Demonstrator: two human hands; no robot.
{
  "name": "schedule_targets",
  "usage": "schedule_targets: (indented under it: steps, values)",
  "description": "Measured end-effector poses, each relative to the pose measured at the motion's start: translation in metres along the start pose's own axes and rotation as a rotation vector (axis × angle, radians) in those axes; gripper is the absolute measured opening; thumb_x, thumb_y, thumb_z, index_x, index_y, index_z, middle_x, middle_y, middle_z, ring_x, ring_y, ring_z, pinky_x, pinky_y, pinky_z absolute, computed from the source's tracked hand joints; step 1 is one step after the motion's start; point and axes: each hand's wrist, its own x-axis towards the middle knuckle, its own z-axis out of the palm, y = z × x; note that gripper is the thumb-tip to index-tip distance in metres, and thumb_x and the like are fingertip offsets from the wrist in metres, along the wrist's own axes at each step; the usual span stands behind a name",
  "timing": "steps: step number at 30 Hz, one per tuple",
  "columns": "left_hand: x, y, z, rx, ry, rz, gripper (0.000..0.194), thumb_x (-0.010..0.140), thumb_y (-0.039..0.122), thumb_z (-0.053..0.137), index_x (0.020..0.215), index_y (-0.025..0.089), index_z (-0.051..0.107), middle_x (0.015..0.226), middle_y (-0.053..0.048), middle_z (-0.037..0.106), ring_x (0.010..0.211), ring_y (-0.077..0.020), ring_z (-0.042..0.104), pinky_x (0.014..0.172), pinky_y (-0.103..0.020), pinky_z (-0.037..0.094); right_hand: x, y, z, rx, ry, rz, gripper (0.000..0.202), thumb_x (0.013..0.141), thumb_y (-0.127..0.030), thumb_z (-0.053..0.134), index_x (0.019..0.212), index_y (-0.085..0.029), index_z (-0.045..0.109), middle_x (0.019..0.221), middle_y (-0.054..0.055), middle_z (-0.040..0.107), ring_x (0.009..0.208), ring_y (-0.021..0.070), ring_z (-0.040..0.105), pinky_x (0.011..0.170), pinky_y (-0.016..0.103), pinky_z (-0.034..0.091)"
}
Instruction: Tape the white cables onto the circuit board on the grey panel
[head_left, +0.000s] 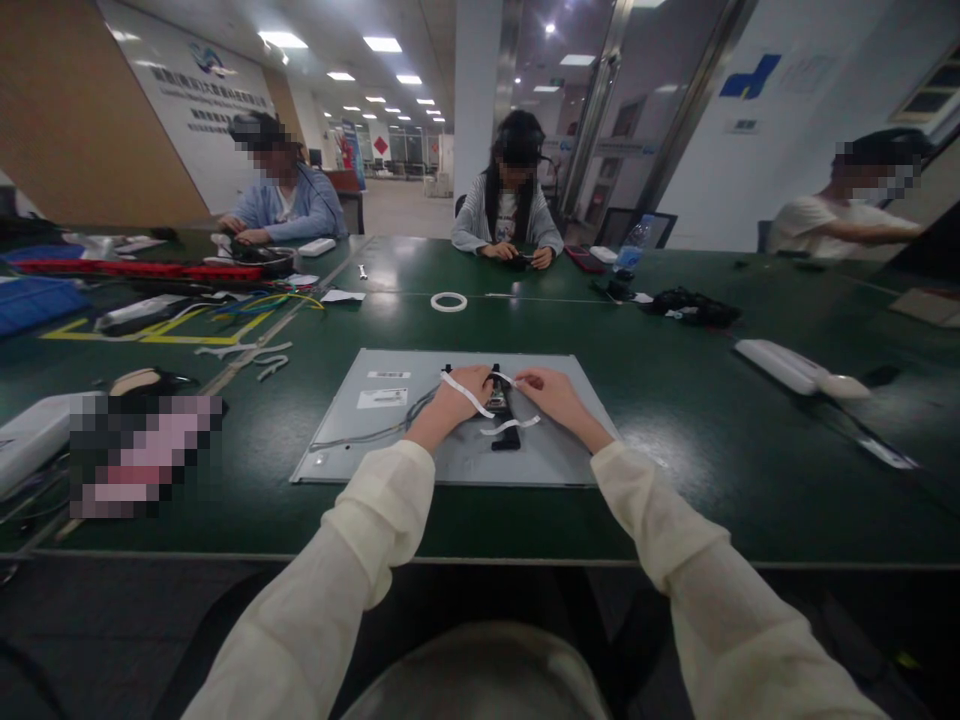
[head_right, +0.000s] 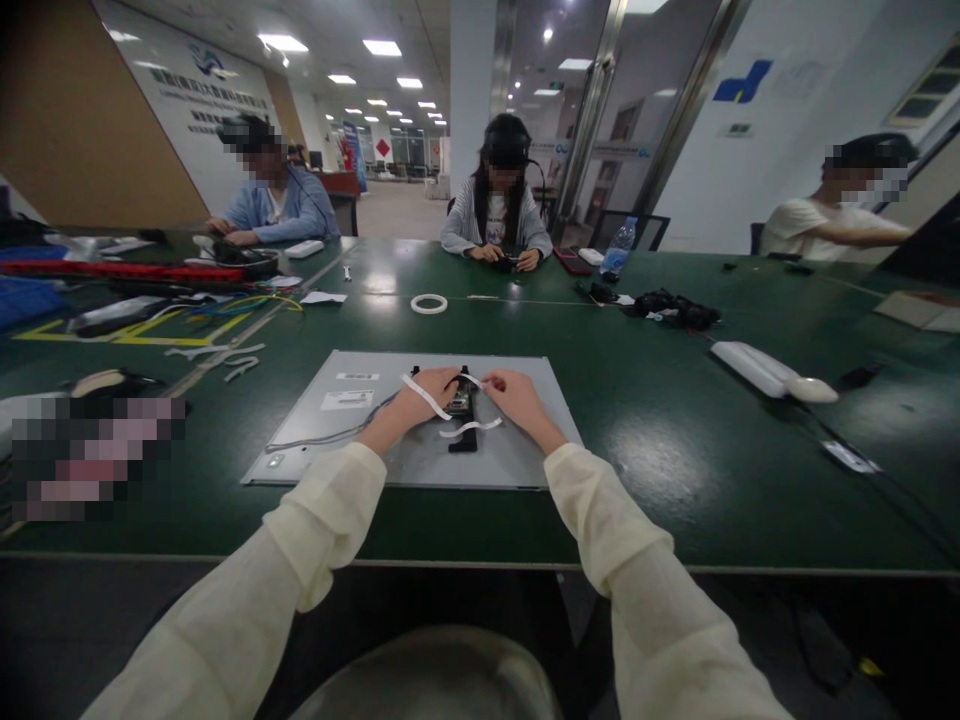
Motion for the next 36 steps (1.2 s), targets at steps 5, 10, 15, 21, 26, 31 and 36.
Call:
schedule_targets:
  steps: [5,10,15,21,26,31,36]
  values:
    - [-0.001,-0.001,0.0,0.044,0.011,0.057,0.027,0.091,0.022,0.037,0.105,0.013,0.059,0.105,-0.011,0.065,0.097,-0.0193,0.061,0.087,-0.031,0.046,0.001,0.002,0.005,-0.132,-0.023,-0.026,0.012,0.079,-0.019,0.055,0.083,-0.014,0.065,0.071,0.003,0.063,0.064,0.0118,0.053,0.062,0.022,0.038]
    - [-0.001,-0.002,0.001,0.049,0.023,0.075,0.03,0.091,0.021,0.036,0.109,0.012,0.058,0.111,-0.011,0.063,0.102,-0.0196,0.059,0.09,-0.032,0.045,0.002,0.003,0.005,-0.142,-0.015,0.018,0.008,0.078,-0.02,0.056,0.078,-0.015,0.062,0.073,0.003,0.063,0.066,0.0121,0.054,0.062,0.022,0.038]
    - [-0.001,-0.002,0.001,0.062,0.023,0.056,0.03,0.092,0.022,0.036,0.112,0.013,0.057,0.113,-0.01,0.062,0.104,-0.02,0.058,0.091,-0.032,0.044,0.001,0.001,0.0,-0.059,0.014,0.035,0.012,0.079,-0.023,0.054,0.073,-0.016,0.062,0.076,0.004,0.065,0.07,0.0137,0.056,0.066,0.024,0.04]
    - [-0.002,-0.001,0.002,0.061,0.02,0.033,0.029,0.091,0.023,0.038,0.114,0.012,0.053,0.109,-0.013,0.063,0.104,-0.0213,0.059,0.09,-0.033,0.043,0.003,-0.004,0.0,0.195,0.058,0.183,0.014,0.078,-0.026,0.051,0.072,-0.015,0.059,0.062,0.001,0.062,0.054,0.0111,0.053,0.058,0.023,0.041]
    - [-0.001,0.002,0.002,0.04,0.018,-0.084,0.041,0.088,0.026,0.045,0.125,0.007,0.044,0.119,-0.018,0.058,0.109,-0.0239,0.057,0.091,-0.033,0.043,0.007,-0.01,0.005,0.451,0.071,0.296,0.013,0.074,-0.027,0.055,0.073,-0.014,0.058,0.058,0.0,0.059,0.051,0.0097,0.052,0.052,0.021,0.04]
    - [0.001,0.001,0.005,-0.024,0.06,-0.125,0.057,0.084,0.025,0.048,0.134,0.003,0.031,0.134,-0.023,0.044,0.12,-0.0262,0.049,0.097,-0.034,0.04,0.007,-0.013,0.009,0.619,0.089,0.307,0.023,0.071,-0.038,0.059,0.074,-0.015,0.057,0.061,0.0,0.058,0.052,0.0087,0.051,0.054,0.021,0.042]
    - [0.002,-0.001,0.007,-0.07,0.057,-0.145,0.06,0.082,0.026,0.05,0.134,0.003,0.03,0.136,-0.025,0.041,0.126,-0.028,0.042,0.101,-0.036,0.037,0.006,-0.017,0.008,0.703,0.117,0.318,0.03,0.067,-0.043,0.063,0.077,-0.016,0.057,0.062,-0.001,0.056,0.053,0.0079,0.05,0.054,0.02,0.043]
